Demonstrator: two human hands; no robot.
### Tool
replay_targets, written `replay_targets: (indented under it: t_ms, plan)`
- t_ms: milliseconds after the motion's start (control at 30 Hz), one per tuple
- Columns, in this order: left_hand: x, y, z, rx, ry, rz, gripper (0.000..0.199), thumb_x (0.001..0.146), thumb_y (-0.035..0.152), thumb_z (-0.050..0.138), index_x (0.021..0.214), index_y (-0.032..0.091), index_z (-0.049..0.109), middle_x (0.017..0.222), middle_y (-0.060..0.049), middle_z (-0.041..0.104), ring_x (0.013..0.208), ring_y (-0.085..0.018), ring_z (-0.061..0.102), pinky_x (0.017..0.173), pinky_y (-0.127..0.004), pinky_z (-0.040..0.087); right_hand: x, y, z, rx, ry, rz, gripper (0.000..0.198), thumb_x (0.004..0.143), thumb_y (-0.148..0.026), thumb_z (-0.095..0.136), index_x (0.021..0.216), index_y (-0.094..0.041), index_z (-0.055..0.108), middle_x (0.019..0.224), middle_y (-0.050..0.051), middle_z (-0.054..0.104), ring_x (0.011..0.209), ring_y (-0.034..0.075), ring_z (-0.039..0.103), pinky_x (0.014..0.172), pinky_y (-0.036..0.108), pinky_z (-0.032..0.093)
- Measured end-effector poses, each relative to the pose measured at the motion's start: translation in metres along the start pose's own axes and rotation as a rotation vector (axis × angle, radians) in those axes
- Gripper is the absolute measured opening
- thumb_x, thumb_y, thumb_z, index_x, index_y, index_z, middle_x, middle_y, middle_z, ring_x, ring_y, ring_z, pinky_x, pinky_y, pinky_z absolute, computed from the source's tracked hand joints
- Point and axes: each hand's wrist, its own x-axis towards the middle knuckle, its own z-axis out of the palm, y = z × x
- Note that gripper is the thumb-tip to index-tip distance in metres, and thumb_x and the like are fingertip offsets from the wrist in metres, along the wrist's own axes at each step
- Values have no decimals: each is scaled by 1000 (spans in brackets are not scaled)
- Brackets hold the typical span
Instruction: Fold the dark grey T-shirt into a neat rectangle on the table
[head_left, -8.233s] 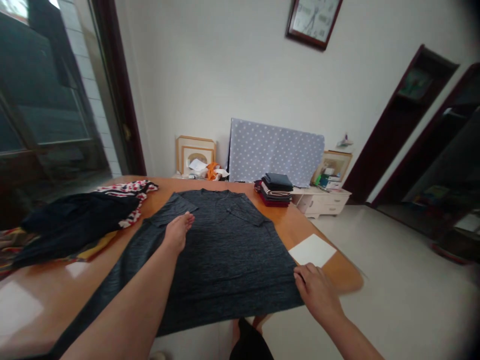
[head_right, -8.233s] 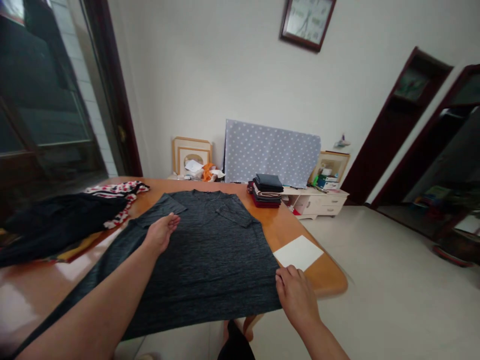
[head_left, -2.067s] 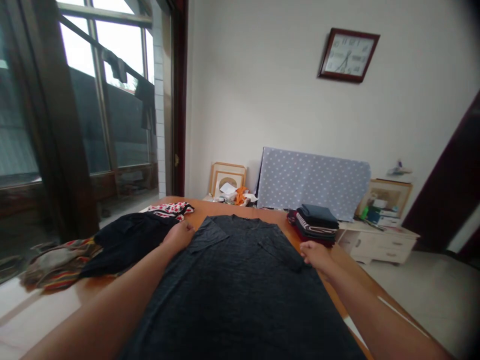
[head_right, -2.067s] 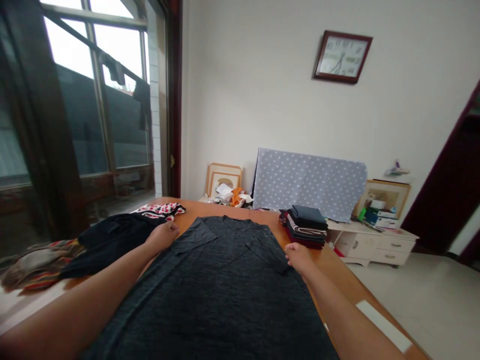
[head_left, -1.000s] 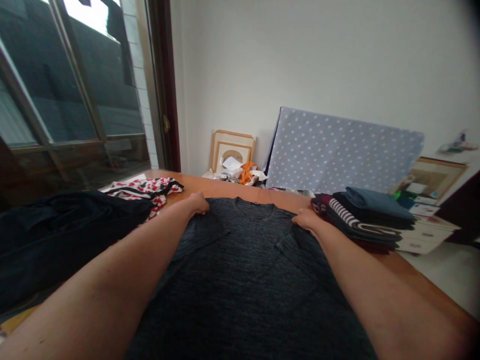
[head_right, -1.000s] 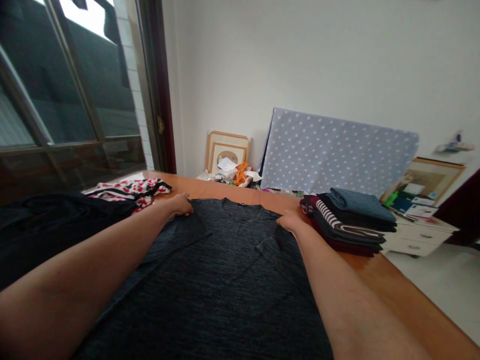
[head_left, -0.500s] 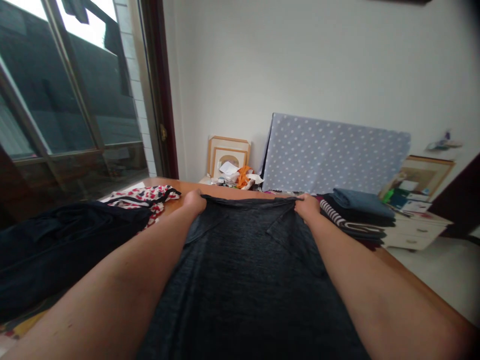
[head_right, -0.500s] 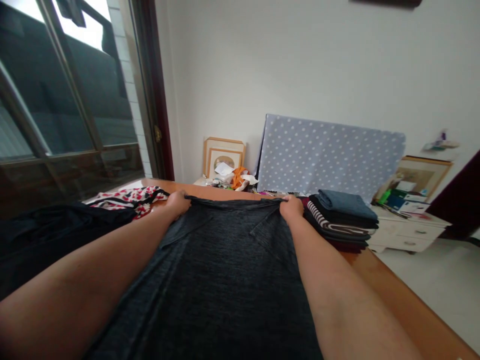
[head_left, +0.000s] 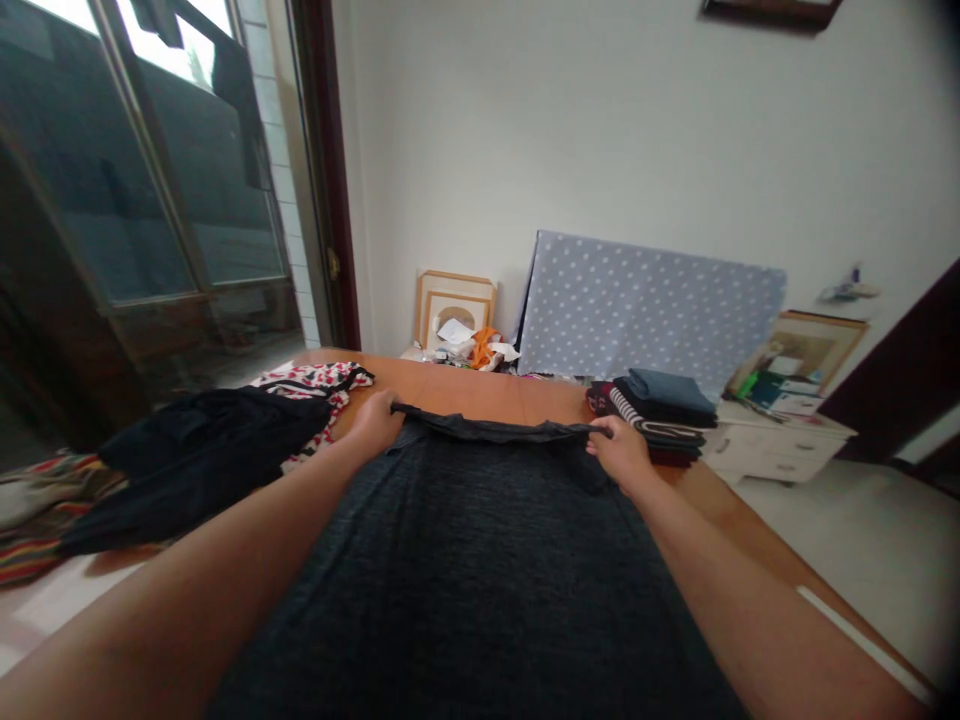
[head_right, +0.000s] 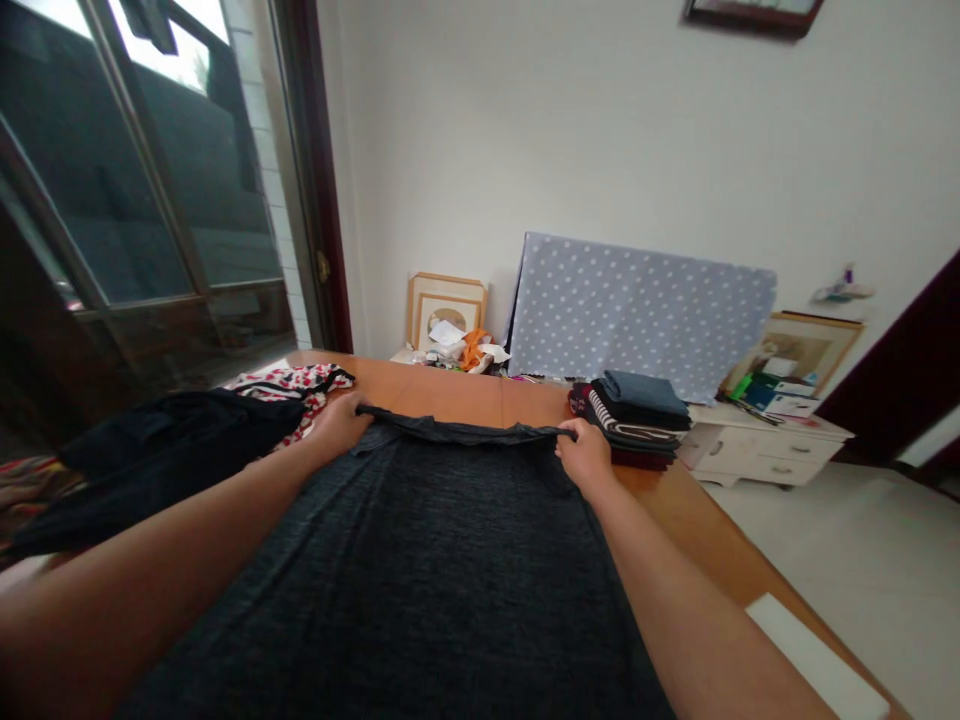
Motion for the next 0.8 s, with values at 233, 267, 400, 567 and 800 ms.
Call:
replay_targets:
  t_ms: [233,267,400,567,800]
  plan:
    - [-133,-42,-41,-58,22,160,18,85,27,51,97,21,63,103,-5,65,103,-22,58,93,-30,45,-153,23,-59,-54,10,-185,23,84,-25,57,104,-20,66,108,9,64,83,18,65,81,31,53]
    - [-152,-49,-44,-60,13,190,19,85,26,50,98,22,62,104,-5,65,104,-22,58,94,-30,45,-174,27,-64,-99,-4,-218,22,84,-25,56,103,-21,67,105,8,64,88,20,64,85,33,52]
    - [-208,-61,-54,56,-96,218,24,82,23,52,103,24,62,115,-6,61,108,-23,58,98,-32,44,-235,40,-77,-248,-167,-371,26,84,-22,51,103,-24,68,108,6,62,105,22,59,95,34,46]
    - [-232,-40,-72,286,-109,188,36,77,24,56,112,28,66,134,-7,55,118,-31,52,101,-43,40,-262,34,-88,-448,-294,-334,37,84,-19,51,114,-28,68,118,4,61,100,19,61,90,30,44]
    - [-243,10,-58,256,-180,222,42,78,28,57,120,29,63,129,-9,61,126,-33,46,103,-50,32,-274,-15,-77,-519,-170,-400,34,90,-32,52,120,-25,66,115,6,67,108,24,57,93,33,41]
